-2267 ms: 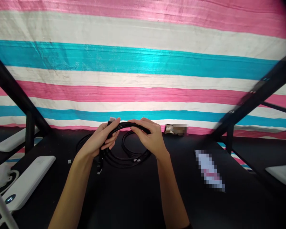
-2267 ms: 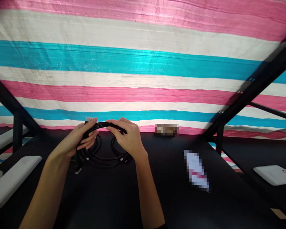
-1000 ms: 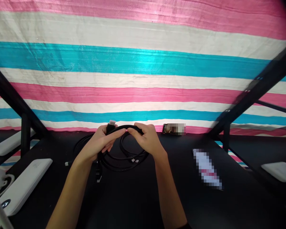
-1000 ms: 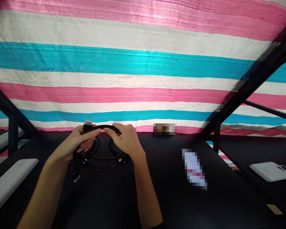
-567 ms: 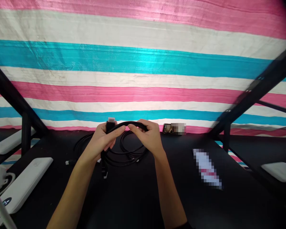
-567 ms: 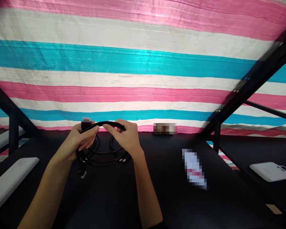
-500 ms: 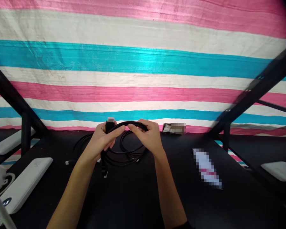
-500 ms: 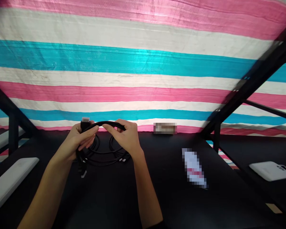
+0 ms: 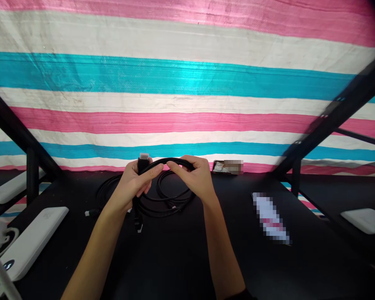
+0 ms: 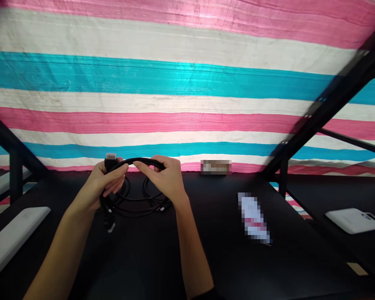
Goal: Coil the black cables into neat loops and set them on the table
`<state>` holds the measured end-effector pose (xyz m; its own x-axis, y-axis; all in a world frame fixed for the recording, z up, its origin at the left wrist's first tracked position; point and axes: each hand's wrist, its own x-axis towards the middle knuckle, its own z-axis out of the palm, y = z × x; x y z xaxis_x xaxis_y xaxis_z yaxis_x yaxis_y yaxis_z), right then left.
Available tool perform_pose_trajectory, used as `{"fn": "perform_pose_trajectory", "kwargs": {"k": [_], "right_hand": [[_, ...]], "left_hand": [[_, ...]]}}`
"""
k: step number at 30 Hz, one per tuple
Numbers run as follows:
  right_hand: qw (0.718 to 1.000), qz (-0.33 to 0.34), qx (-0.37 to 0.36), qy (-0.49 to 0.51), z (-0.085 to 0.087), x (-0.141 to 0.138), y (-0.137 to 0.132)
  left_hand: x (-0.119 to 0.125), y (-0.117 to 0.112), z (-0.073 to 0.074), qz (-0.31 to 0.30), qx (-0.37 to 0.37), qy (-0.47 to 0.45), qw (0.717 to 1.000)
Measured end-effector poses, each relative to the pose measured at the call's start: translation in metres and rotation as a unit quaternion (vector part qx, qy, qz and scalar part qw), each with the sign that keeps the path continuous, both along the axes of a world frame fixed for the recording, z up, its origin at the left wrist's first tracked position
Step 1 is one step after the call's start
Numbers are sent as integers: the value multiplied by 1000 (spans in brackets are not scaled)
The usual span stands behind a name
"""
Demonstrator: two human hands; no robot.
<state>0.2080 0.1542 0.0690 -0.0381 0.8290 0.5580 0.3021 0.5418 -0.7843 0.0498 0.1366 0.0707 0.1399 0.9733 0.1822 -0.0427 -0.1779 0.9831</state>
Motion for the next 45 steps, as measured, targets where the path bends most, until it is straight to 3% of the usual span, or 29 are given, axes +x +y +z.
{"fn": "perform_pose_trajectory", "kwargs": {"k": [35, 41, 45], "right_hand": [[1000, 2, 9, -2, 2, -3, -2], [999, 0, -32, 40, 2, 7, 1], [987, 86, -126, 54, -3, 15, 5]], "left_hand": [[-3, 0, -2, 16, 2, -15, 1000], [4, 3, 1, 54, 25, -170, 984], [5, 8, 4, 103, 4, -333, 937]]}}
